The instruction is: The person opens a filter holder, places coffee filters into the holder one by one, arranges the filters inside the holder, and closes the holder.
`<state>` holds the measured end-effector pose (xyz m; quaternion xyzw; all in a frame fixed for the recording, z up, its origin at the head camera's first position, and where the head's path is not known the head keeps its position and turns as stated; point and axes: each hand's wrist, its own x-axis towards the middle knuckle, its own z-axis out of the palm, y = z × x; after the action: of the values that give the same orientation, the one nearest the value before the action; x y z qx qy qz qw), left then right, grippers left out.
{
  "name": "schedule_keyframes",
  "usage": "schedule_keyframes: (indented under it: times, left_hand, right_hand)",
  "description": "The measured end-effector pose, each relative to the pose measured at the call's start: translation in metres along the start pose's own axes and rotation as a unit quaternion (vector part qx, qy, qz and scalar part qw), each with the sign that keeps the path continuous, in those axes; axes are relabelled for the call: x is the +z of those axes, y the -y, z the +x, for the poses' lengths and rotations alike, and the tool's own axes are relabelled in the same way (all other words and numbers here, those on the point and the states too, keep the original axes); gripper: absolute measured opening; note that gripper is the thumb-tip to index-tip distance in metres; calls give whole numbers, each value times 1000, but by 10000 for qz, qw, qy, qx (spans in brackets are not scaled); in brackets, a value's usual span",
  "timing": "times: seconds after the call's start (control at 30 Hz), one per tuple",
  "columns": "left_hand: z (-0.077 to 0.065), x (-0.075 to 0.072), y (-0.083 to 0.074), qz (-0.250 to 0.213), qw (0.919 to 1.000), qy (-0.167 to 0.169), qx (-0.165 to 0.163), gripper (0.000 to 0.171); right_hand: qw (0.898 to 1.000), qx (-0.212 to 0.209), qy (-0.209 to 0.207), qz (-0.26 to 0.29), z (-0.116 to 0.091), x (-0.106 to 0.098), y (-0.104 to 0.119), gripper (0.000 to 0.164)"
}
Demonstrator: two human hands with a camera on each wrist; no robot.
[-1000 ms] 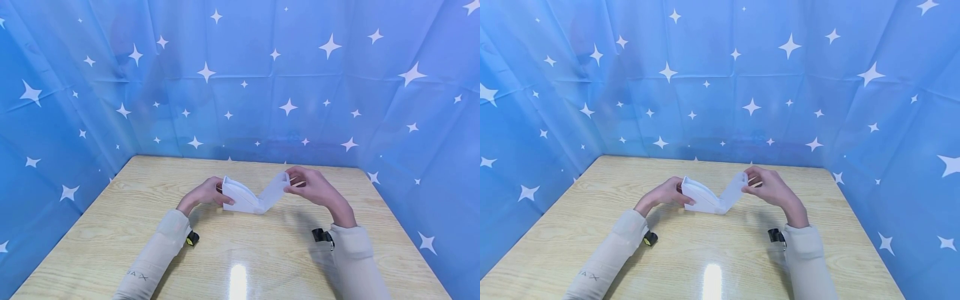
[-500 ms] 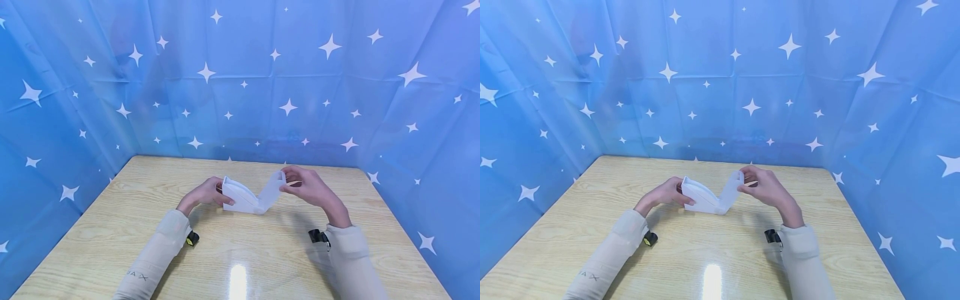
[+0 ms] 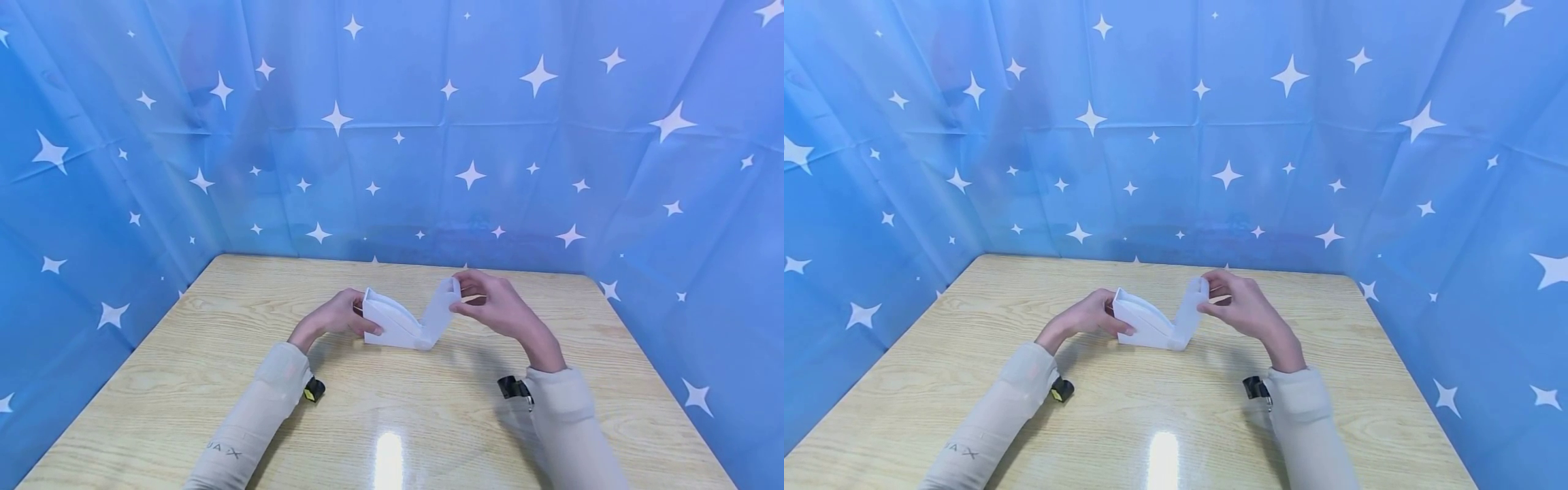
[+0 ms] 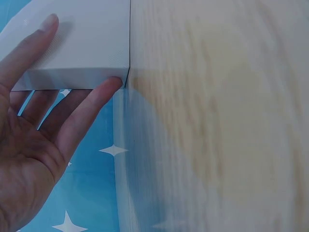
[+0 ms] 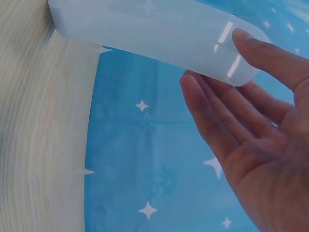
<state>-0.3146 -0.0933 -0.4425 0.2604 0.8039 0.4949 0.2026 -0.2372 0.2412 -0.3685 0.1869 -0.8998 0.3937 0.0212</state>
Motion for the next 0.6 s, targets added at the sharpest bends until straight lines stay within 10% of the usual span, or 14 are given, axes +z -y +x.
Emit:
schedule_keyframes:
  times: [0.6]
  left_hand:
    - [0, -1, 0, -23, 10000, 46, 33, 36]
  right_hand:
    - [9997, -104, -18, 228, 5, 12, 2, 50]
